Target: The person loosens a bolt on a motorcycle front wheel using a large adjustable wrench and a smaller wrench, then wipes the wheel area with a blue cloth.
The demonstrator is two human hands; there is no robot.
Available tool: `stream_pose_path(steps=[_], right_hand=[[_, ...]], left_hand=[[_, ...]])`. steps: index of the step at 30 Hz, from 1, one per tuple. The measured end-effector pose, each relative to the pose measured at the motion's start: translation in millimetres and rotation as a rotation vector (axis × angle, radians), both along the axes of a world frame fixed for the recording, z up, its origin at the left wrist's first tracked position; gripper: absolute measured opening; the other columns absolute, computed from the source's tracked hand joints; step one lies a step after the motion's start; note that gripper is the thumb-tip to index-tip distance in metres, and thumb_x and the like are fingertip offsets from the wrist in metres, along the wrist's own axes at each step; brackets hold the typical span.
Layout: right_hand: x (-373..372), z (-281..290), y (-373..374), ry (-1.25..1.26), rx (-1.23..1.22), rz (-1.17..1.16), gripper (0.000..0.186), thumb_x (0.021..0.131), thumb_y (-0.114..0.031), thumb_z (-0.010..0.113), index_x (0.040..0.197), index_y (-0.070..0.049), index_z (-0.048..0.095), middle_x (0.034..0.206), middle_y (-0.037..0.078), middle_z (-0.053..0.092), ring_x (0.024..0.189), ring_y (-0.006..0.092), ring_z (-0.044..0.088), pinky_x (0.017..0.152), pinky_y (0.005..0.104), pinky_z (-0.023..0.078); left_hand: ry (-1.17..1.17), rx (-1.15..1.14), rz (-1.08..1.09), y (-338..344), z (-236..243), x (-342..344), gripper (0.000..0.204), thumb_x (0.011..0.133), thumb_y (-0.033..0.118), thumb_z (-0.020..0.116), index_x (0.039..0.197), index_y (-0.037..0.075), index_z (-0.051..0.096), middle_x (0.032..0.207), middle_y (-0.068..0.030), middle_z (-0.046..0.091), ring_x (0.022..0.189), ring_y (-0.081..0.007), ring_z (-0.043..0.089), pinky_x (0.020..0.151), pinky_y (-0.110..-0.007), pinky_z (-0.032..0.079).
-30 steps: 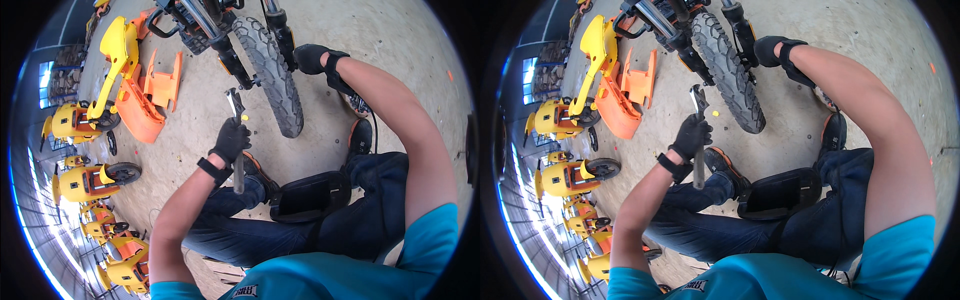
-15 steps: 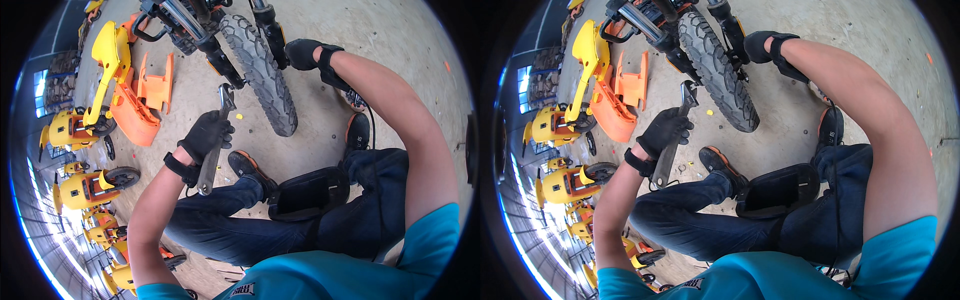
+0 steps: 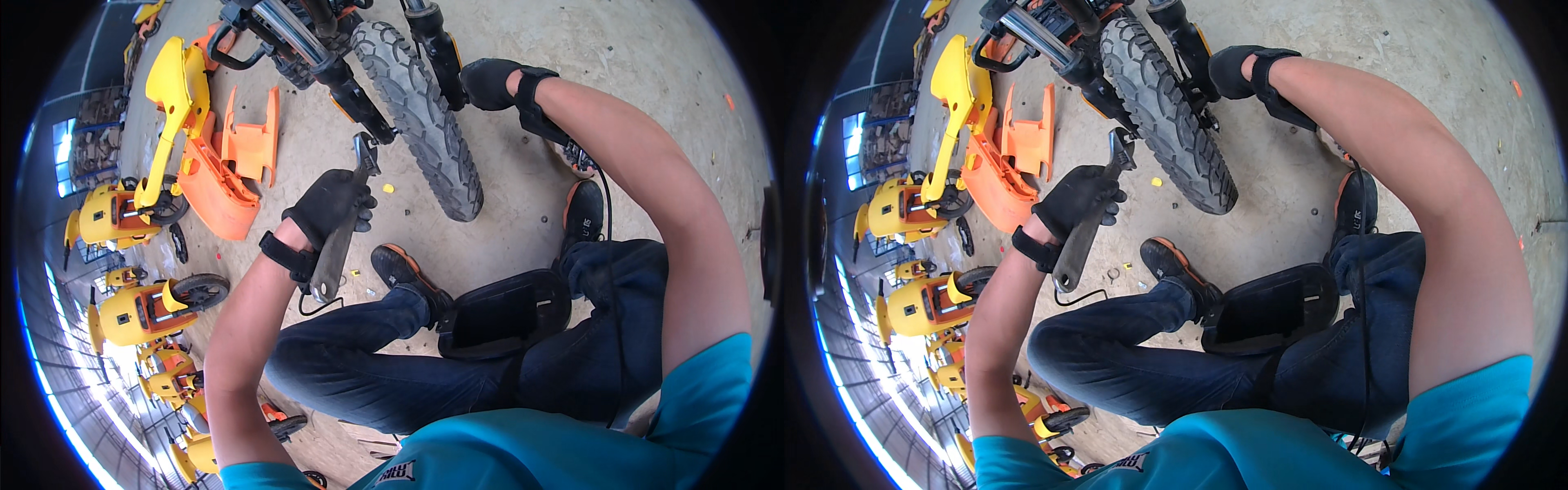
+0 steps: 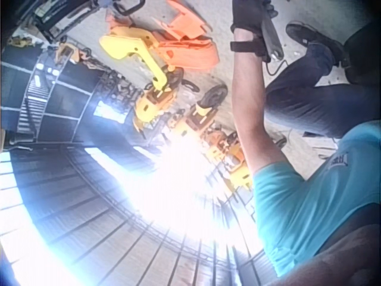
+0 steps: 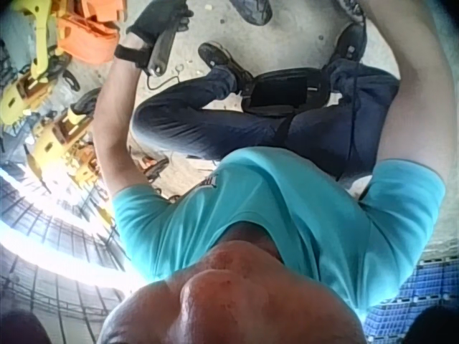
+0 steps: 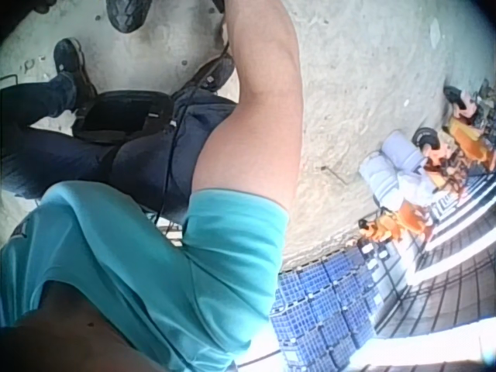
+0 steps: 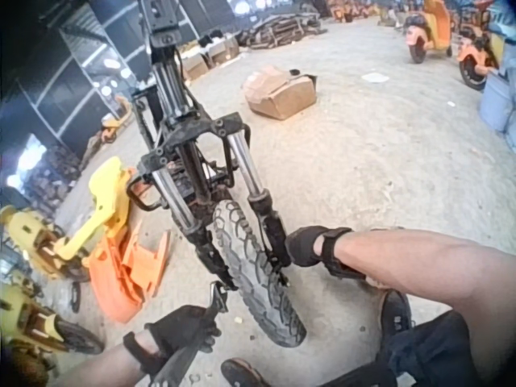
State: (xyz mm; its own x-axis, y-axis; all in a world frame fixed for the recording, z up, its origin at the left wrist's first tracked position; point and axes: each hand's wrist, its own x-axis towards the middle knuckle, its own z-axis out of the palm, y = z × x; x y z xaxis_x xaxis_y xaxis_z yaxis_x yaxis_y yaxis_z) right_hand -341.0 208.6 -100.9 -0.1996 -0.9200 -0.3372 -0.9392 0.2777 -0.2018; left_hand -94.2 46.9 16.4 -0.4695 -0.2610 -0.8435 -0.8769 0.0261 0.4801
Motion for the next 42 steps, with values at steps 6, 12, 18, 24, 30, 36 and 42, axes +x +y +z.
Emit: stream_pose_path(steps=[6, 12, 18, 24, 30, 36, 42], right_hand=[[-1, -3, -3, 0.026, 0.014, 0.038, 0.017, 0.075, -0.012, 0.055, 0.082, 0.001, 0.065, 0.083, 0.019, 0.065, 0.081, 0.0347, 0.062, 0.072, 0.0394, 0.050], [1, 2, 0, -0.005, 0.016, 0.001, 0.017, 0.075, -0.011, 0.055, 0.082, 0.001, 0.065, 0.083, 0.019, 0.064, 0.080, 0.0345, 0.062, 0.072, 0.0391, 0.050], [2, 3, 0, -0.047, -0.002, -0.065, 0.017, 0.075, -0.011, 0.054, 0.081, 0.001, 0.065, 0.082, 0.019, 0.064, 0.081, 0.0343, 0.063, 0.071, 0.0387, 0.050], [2, 4, 0, -0.027, 0.008, -0.036, 0.017, 0.075, -0.011, 0.055, 0.082, 0.001, 0.065, 0.082, 0.020, 0.064, 0.081, 0.0344, 0.063, 0.071, 0.0389, 0.050], [0, 3, -1, -0.030, 0.018, -0.014, 0.018, 0.074, -0.010, 0.055, 0.084, 0.002, 0.065, 0.083, 0.020, 0.064, 0.081, 0.0339, 0.063, 0.071, 0.0388, 0.050], [5, 4, 1, -0.006, 0.022, -0.035, 0.019, 0.074, -0.009, 0.055, 0.085, 0.002, 0.064, 0.084, 0.020, 0.064, 0.083, 0.0349, 0.062, 0.072, 0.0398, 0.050], [8, 3, 1, -0.029, 0.026, -0.058, 0.020, 0.074, -0.010, 0.055, 0.087, 0.003, 0.063, 0.086, 0.021, 0.064, 0.085, 0.0354, 0.062, 0.073, 0.0399, 0.049]], left_hand=[[0.010, 0.002, -0.013, -6, -4, -1, 0.023, 0.087, 0.011, 0.051, 0.106, -0.003, 0.051, 0.084, -0.0088, 0.060, 0.065, -0.0130, 0.057, 0.056, -0.027, 0.051], [0.037, 0.046, -0.070, -10, 1, -9, 0.021, 0.088, 0.012, 0.053, 0.103, -0.003, 0.054, 0.086, -0.0104, 0.061, 0.066, -0.0136, 0.058, 0.056, -0.027, 0.051], [0.024, -0.002, -0.264, -19, 22, -27, 0.020, 0.088, 0.009, 0.050, 0.104, -0.002, 0.056, 0.087, -0.0116, 0.062, 0.068, -0.0148, 0.059, 0.058, -0.027, 0.052], [0.026, -0.082, -0.396, -37, 34, -32, 0.022, 0.087, 0.017, 0.054, 0.099, -0.001, 0.058, 0.086, -0.0076, 0.064, 0.060, -0.0089, 0.055, 0.051, -0.023, 0.048], [-0.048, -0.014, -0.357, -52, 28, -38, 0.023, 0.088, 0.020, 0.050, 0.098, 0.000, 0.057, 0.077, -0.0051, 0.060, 0.056, -0.0097, 0.053, 0.046, -0.023, 0.044], [-0.008, -0.008, -0.410, -36, 25, -29, 0.024, 0.089, 0.019, 0.049, 0.103, 0.001, 0.055, 0.079, -0.0064, 0.061, 0.057, -0.0107, 0.055, 0.046, -0.023, 0.045], [-0.053, -0.013, -0.326, -27, 26, -32, 0.022, 0.089, 0.019, 0.049, 0.100, 0.001, 0.056, 0.077, -0.0063, 0.061, 0.055, -0.0108, 0.055, 0.045, -0.023, 0.045]])
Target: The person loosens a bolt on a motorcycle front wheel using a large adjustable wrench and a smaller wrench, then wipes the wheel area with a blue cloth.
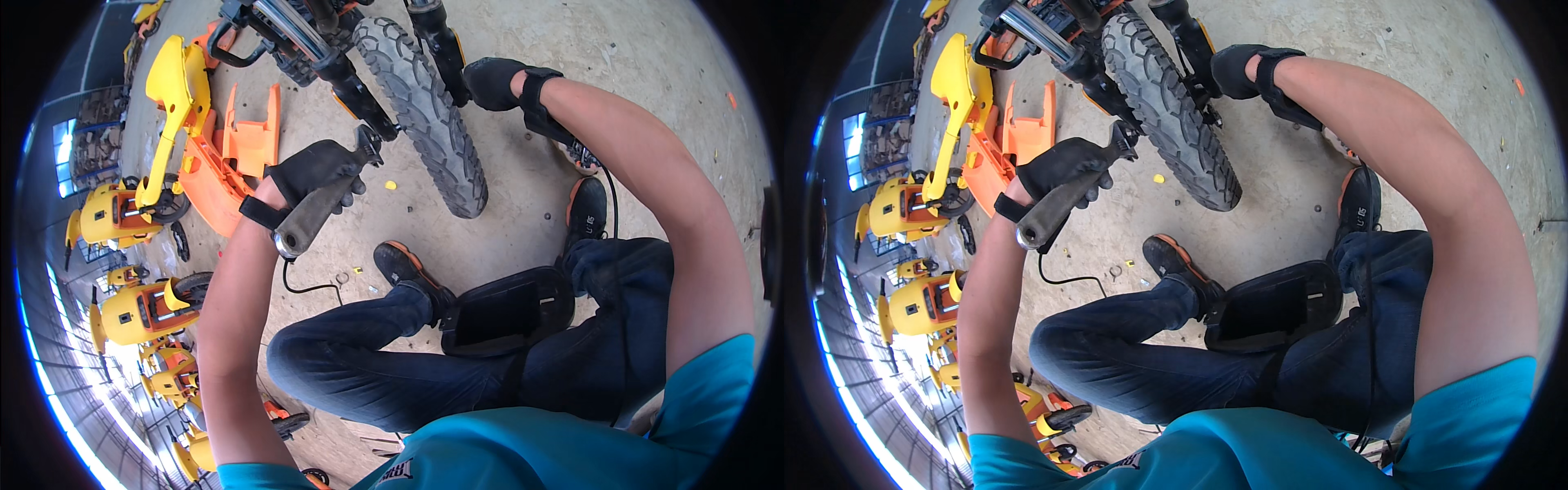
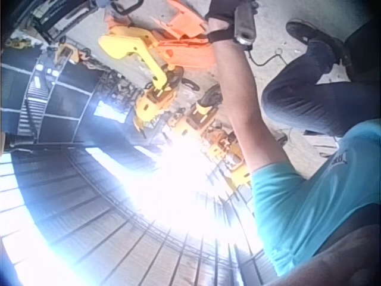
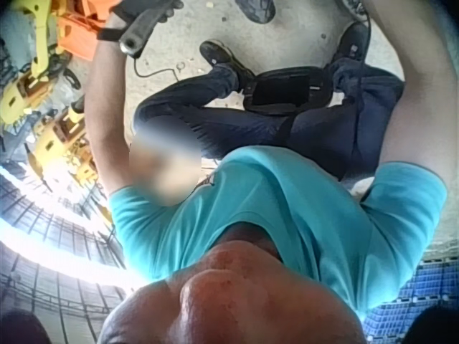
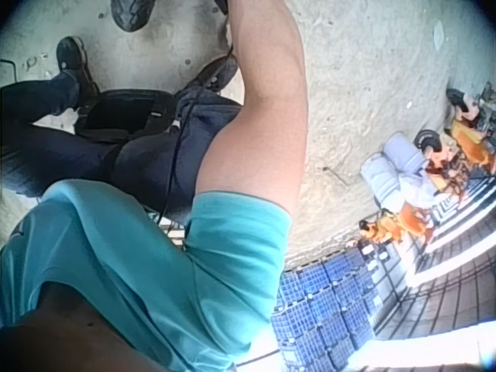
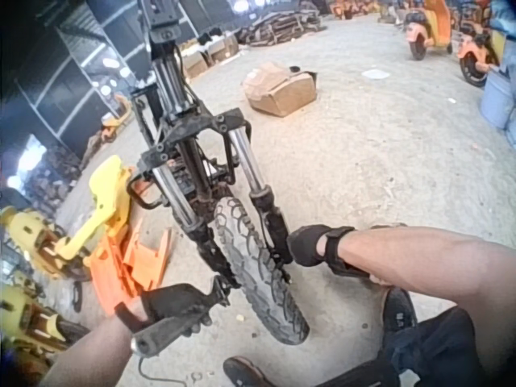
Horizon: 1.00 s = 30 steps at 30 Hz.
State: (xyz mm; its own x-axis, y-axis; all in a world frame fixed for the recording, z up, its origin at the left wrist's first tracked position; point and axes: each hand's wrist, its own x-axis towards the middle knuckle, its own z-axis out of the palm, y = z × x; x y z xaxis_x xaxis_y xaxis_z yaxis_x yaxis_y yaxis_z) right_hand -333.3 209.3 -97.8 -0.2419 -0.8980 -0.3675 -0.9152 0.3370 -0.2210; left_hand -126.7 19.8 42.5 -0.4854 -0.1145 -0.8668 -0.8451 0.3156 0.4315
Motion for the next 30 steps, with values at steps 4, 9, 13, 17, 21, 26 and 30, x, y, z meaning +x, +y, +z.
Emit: stream_pose_path(steps=[4, 9, 13, 17, 21, 26, 30], right_hand=[[-1, -2, -1, 0.040, 0.014, 0.065, 0.020, 0.074, -0.010, 0.055, 0.087, 0.003, 0.062, 0.085, 0.021, 0.064, 0.085, 0.0357, 0.062, 0.073, 0.0399, 0.049], [-7, -19, -4, 0.095, 0.028, 0.147, 0.018, 0.074, -0.009, 0.054, 0.085, 0.003, 0.061, 0.085, 0.021, 0.064, 0.085, 0.0360, 0.062, 0.073, 0.0400, 0.049], [-4, -11, -6, 0.055, 0.022, 0.125, 0.018, 0.074, -0.008, 0.053, 0.085, 0.003, 0.061, 0.084, 0.021, 0.063, 0.084, 0.0362, 0.061, 0.073, 0.0402, 0.049], [-8, -10, -2, 0.013, -0.002, 0.060, 0.017, 0.074, -0.008, 0.052, 0.083, 0.003, 0.061, 0.084, 0.021, 0.063, 0.083, 0.0362, 0.061, 0.073, 0.0402, 0.049], [-5, -12, -6, 0.015, 0.009, 0.075, 0.017, 0.074, -0.008, 0.052, 0.082, 0.003, 0.061, 0.085, 0.021, 0.063, 0.084, 0.0360, 0.061, 0.074, 0.0399, 0.049], [-4, -1, -2, -0.012, 0.005, 0.076, 0.019, 0.073, -0.007, 0.050, 0.084, 0.004, 0.062, 0.086, 0.021, 0.063, 0.085, 0.0357, 0.061, 0.074, 0.0399, 0.049], [-2, 3, -4, -0.052, 0.024, 0.034, 0.020, 0.074, -0.007, 0.050, 0.086, 0.003, 0.063, 0.088, 0.021, 0.063, 0.086, 0.0356, 0.061, 0.075, 0.0399, 0.048]], left_hand=[[0.015, -0.051, -0.012, 9, -3, 3, 0.023, 0.089, 0.023, 0.049, 0.097, 0.002, 0.056, 0.075, -0.0058, 0.060, 0.053, -0.0108, 0.055, 0.043, -0.023, 0.044], [-0.008, -0.091, 0.137, 25, -13, 11, 0.023, 0.088, 0.026, 0.050, 0.090, 0.003, 0.052, 0.070, -0.0052, 0.058, 0.048, -0.0114, 0.053, 0.040, -0.024, 0.041], [0.391, -0.251, -0.450, 16, -61, 44, 0.019, 0.079, 0.021, 0.057, 0.079, 0.002, 0.057, 0.069, -0.0154, 0.059, 0.056, -0.0249, 0.057, 0.053, -0.035, 0.046], [0.506, -0.609, -0.165, 58, -114, 71, 0.028, 0.079, 0.012, 0.052, 0.101, -0.004, 0.046, 0.073, -0.0281, 0.056, 0.068, -0.0420, 0.058, 0.061, -0.049, 0.046], [0.505, -0.635, 0.062, 90, -161, 91, 0.053, 0.083, 0.011, 0.046, 0.128, -0.006, 0.023, 0.076, -0.0311, 0.057, 0.068, -0.0466, 0.056, 0.059, -0.052, 0.043], [0.431, -0.688, 0.104, 87, -216, 94, 0.059, 0.087, 0.018, 0.045, 0.134, -0.003, 0.015, 0.077, -0.0292, 0.059, 0.068, -0.0459, 0.057, 0.060, -0.052, 0.043], [0.386, -0.721, 0.128, 68, -266, 95, 0.057, 0.088, 0.023, 0.045, 0.133, 0.002, 0.016, 0.078, -0.0285, 0.061, 0.072, -0.0465, 0.058, 0.061, -0.053, 0.044]])
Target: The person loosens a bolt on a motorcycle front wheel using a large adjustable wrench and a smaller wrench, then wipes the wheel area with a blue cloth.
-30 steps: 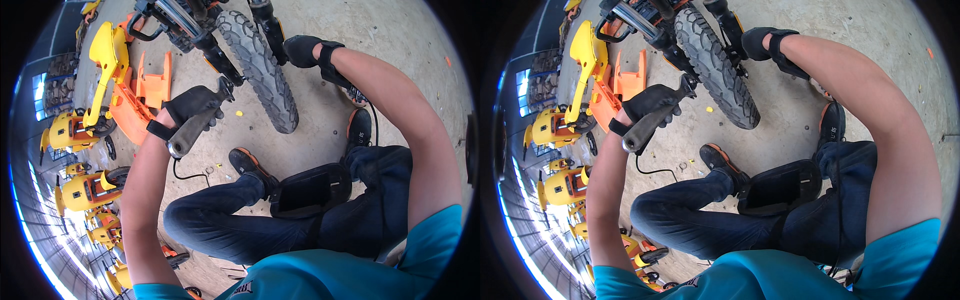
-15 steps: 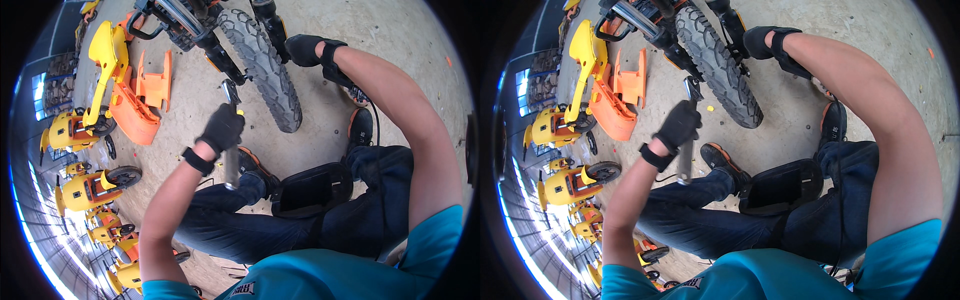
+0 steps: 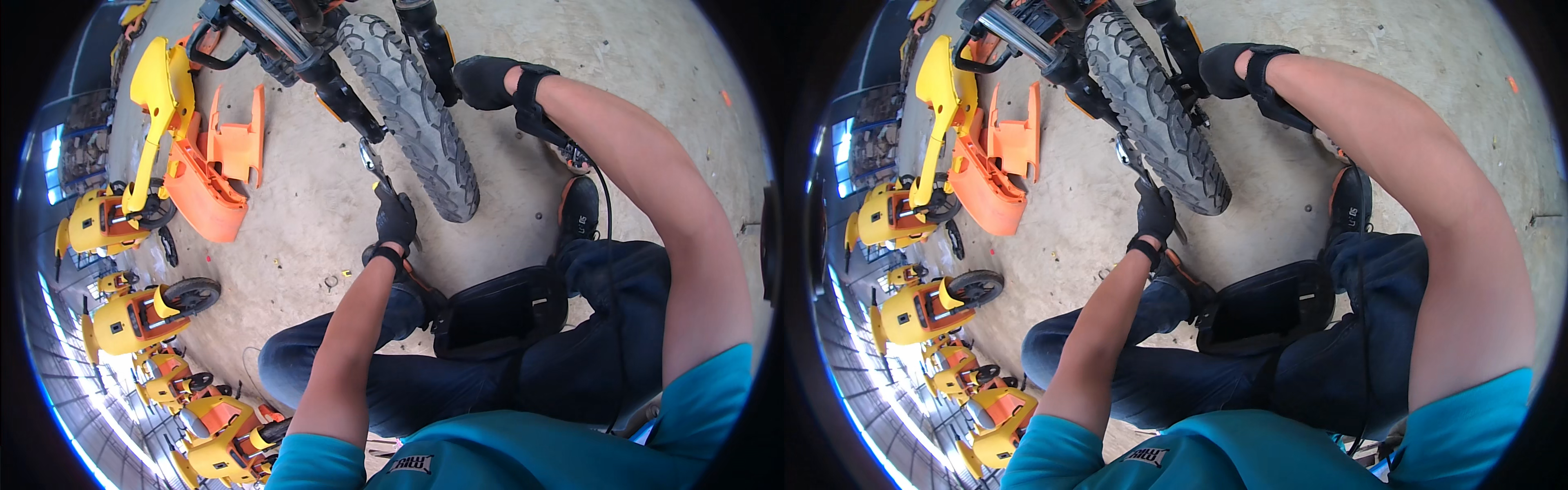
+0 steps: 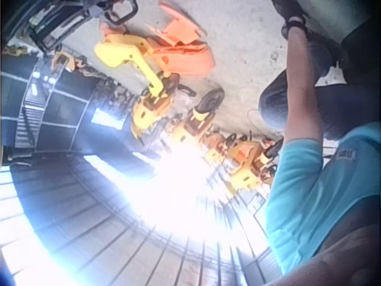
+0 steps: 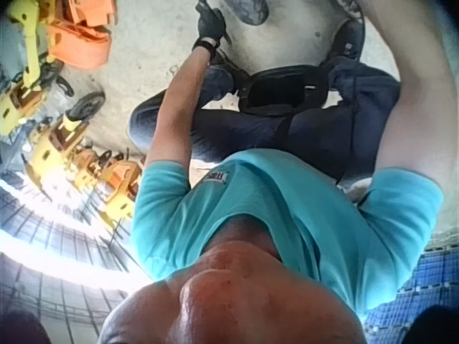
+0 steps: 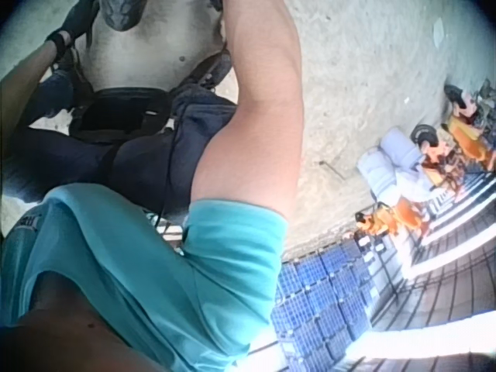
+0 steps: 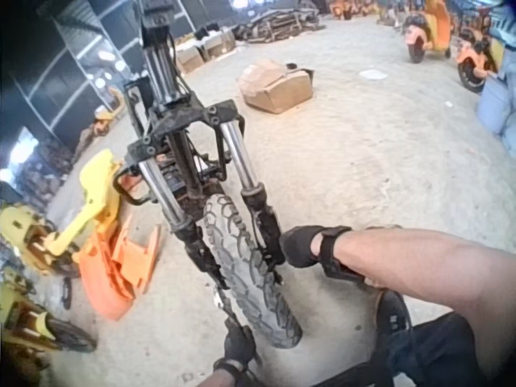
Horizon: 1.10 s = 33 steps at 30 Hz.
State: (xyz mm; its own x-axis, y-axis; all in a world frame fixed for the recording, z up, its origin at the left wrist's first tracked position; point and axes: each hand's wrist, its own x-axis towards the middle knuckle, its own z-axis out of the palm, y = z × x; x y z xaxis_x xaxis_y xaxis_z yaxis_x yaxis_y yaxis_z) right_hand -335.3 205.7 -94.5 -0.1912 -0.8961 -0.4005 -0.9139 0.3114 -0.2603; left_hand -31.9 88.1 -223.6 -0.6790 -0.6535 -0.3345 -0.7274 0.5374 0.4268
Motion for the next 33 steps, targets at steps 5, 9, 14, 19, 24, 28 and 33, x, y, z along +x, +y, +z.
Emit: stream_pose_path(steps=[5, 9, 14, 19, 24, 28, 33], right_hand=[[-3, -6, 3, -0.015, -0.039, 0.000, 0.020, 0.074, -0.007, 0.050, 0.084, 0.003, 0.063, 0.088, 0.021, 0.063, 0.087, 0.0350, 0.061, 0.076, 0.0397, 0.048], [-6, -14, 2, 0.082, -0.035, 0.120, 0.019, 0.072, -0.007, 0.051, 0.082, 0.003, 0.062, 0.087, 0.021, 0.063, 0.085, 0.0347, 0.061, 0.075, 0.0397, 0.049], [-14, -9, 0, 0.042, -0.033, 0.111, 0.016, 0.071, -0.007, 0.052, 0.078, 0.003, 0.062, 0.080, 0.020, 0.063, 0.077, 0.0349, 0.061, 0.070, 0.0397, 0.049], [-18, -15, -5, 0.090, 0.013, 0.187, 0.015, 0.070, -0.008, 0.053, 0.073, 0.002, 0.064, 0.076, 0.020, 0.063, 0.073, 0.0345, 0.062, 0.067, 0.0394, 0.049], [-14, -24, -13, 0.116, -0.058, 0.168, 0.015, 0.072, -0.011, 0.055, 0.072, 0.002, 0.064, 0.075, 0.020, 0.064, 0.073, 0.0341, 0.062, 0.065, 0.0393, 0.049], [-23, -26, -7, 0.155, 0.013, 0.200, 0.017, 0.074, -0.013, 0.056, 0.072, 0.000, 0.066, 0.074, 0.018, 0.064, 0.073, 0.0337, 0.063, 0.065, 0.0392, 0.049], [-13, -17, -13, 0.131, 0.006, 0.123, 0.017, 0.073, -0.015, 0.056, 0.071, -0.001, 0.066, 0.074, 0.017, 0.064, 0.072, 0.0334, 0.062, 0.064, 0.0388, 0.049]], left_hand=[[0.034, 0.023, 0.076, -15, -22, -15, 0.043, 0.088, 0.023, 0.047, 0.125, 0.009, 0.030, 0.089, -0.0276, 0.061, 0.085, -0.0453, 0.058, 0.068, -0.051, 0.046], [0.162, 0.006, 0.100, -13, -21, -15, 0.032, 0.085, 0.016, 0.051, 0.114, 0.006, 0.041, 0.093, -0.0244, 0.062, 0.088, -0.0421, 0.059, 0.071, -0.048, 0.046], [0.083, -0.028, 0.172, -9, -9, -9, 0.028, 0.078, 0.010, 0.058, 0.104, 0.007, 0.050, 0.093, -0.0173, 0.063, 0.090, -0.0371, 0.059, 0.073, -0.042, 0.047], [0.105, -0.055, 0.173, 3, -8, 9, 0.020, 0.078, 0.011, 0.059, 0.094, 0.007, 0.049, 0.085, -0.0169, 0.062, 0.084, -0.0377, 0.059, 0.069, -0.043, 0.046], [0.140, 0.073, 0.238, -7, -24, 44, 0.014, 0.079, 0.008, 0.061, 0.090, 0.005, 0.053, 0.076, -0.0119, 0.062, 0.071, -0.0253, 0.062, 0.061, -0.036, 0.048], [0.195, 0.442, 0.267, -30, 25, 12, 0.007, 0.078, 0.004, 0.060, 0.083, 0.001, 0.055, 0.065, -0.0096, 0.061, 0.061, -0.0210, 0.062, 0.054, -0.032, 0.049], [-0.077, 0.673, -0.021, -74, 110, 12, 0.015, 0.084, 0.010, 0.056, 0.092, -0.002, 0.051, 0.076, -0.0156, 0.064, 0.067, -0.0255, 0.066, 0.061, -0.035, 0.055]])
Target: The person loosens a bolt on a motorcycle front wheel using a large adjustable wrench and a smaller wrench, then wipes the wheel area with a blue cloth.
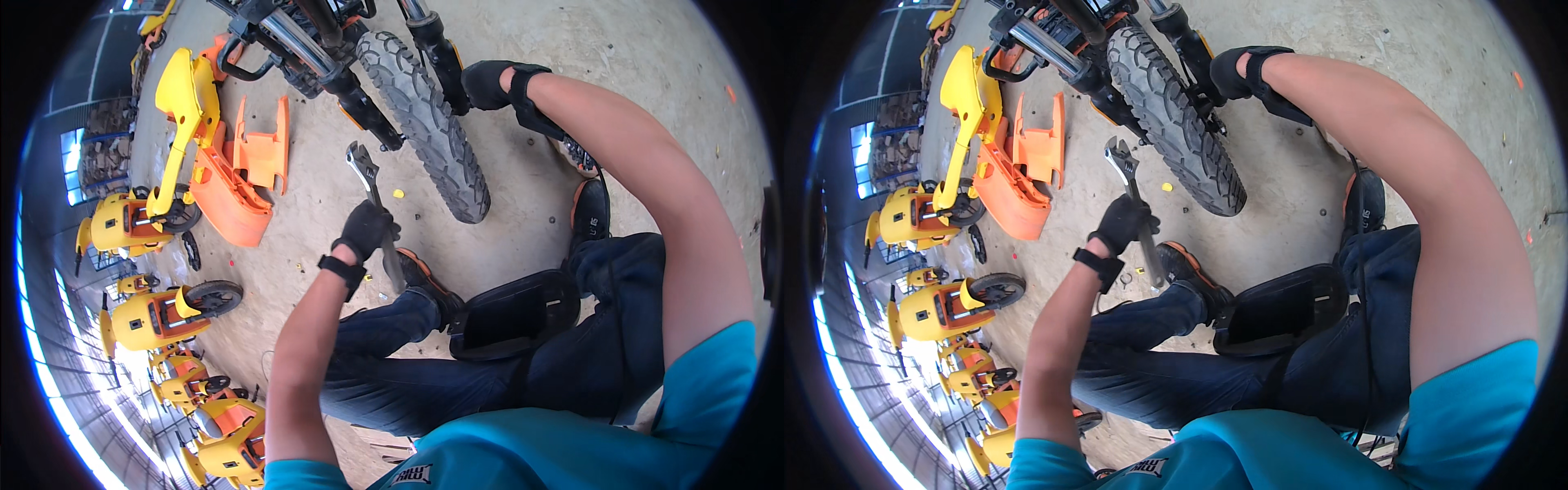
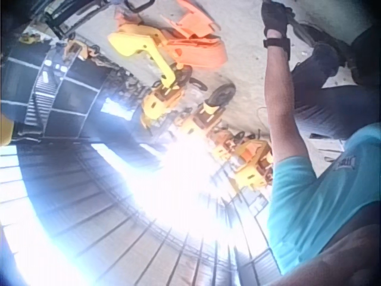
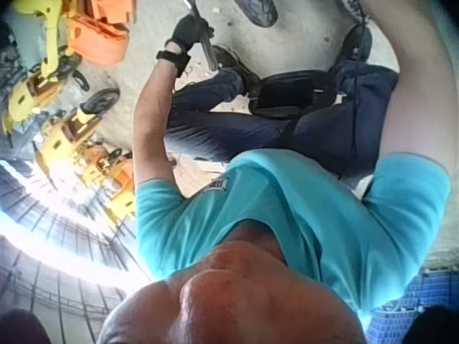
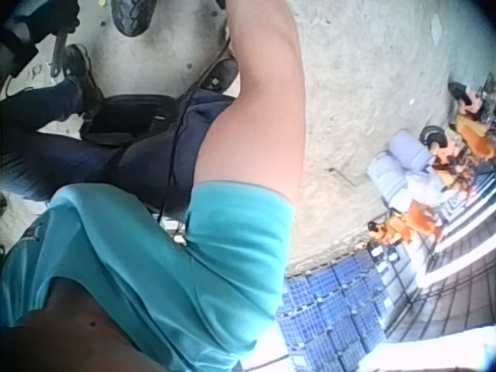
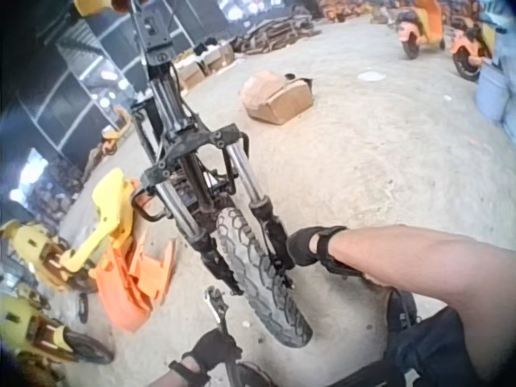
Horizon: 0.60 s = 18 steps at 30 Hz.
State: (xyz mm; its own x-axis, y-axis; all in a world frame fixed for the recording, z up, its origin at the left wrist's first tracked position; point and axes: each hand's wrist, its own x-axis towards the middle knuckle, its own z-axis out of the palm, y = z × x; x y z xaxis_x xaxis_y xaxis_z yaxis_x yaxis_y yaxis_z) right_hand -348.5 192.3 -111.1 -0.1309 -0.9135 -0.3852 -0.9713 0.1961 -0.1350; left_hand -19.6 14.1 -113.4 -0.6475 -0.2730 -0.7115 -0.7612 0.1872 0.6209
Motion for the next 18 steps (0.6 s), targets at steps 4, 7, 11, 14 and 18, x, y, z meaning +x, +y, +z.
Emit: stream_pose_path(steps=[4, 7, 11, 14, 18], right_hand=[[1, 3, 2, -0.015, -0.007, 0.007, 0.018, 0.073, -0.015, 0.056, 0.072, -0.001, 0.067, 0.075, 0.017, 0.065, 0.072, 0.0332, 0.062, 0.064, 0.0390, 0.049], [-4, -2, 2, -0.021, 0.003, -0.006, 0.018, 0.073, -0.015, 0.056, 0.072, -0.001, 0.067, 0.076, 0.017, 0.065, 0.072, 0.0334, 0.062, 0.064, 0.0391, 0.049], [-6, -9, -1, 0.021, 0.020, 0.056, 0.019, 0.073, -0.015, 0.055, 0.072, 0.000, 0.066, 0.076, 0.017, 0.065, 0.072, 0.0334, 0.062, 0.065, 0.0390, 0.049], [-7, -11, -1, 0.035, 0.032, 0.094, 0.019, 0.073, -0.016, 0.055, 0.071, -0.001, 0.066, 0.075, 0.017, 0.065, 0.072, 0.0330, 0.062, 0.065, 0.0389, 0.049], [-7, -9, -1, 0.053, 0.006, 0.132, 0.016, 0.071, -0.016, 0.057, 0.070, -0.002, 0.067, 0.074, 0.015, 0.065, 0.071, 0.0316, 0.062, 0.065, 0.0383, 0.049]], left_hand=[[-0.174, 0.172, 0.075, 7, 72, -12, 0.014, 0.087, 0.011, 0.052, 0.094, -0.001, 0.049, 0.081, -0.0166, 0.064, 0.070, -0.0281, 0.066, 0.061, -0.038, 0.055], [-0.223, 0.225, 0.017, 10, 96, -16, 0.014, 0.087, 0.011, 0.051, 0.095, 0.000, 0.050, 0.082, -0.0166, 0.064, 0.071, -0.0271, 0.066, 0.062, -0.036, 0.054], [-0.240, 0.219, -0.010, 17, 112, -19, 0.013, 0.088, 0.011, 0.050, 0.095, 0.001, 0.049, 0.082, -0.0158, 0.064, 0.072, -0.0254, 0.066, 0.062, -0.035, 0.053], [-0.233, 0.204, 0.016, 20, 116, -23, 0.012, 0.088, 0.012, 0.050, 0.095, 0.002, 0.049, 0.082, -0.0153, 0.064, 0.070, -0.0244, 0.066, 0.059, -0.034, 0.053], [-0.243, 0.166, 0.029, 15, 118, -27, 0.012, 0.089, 0.013, 0.051, 0.095, 0.002, 0.049, 0.080, -0.0143, 0.064, 0.066, -0.0231, 0.066, 0.056, -0.031, 0.053]])
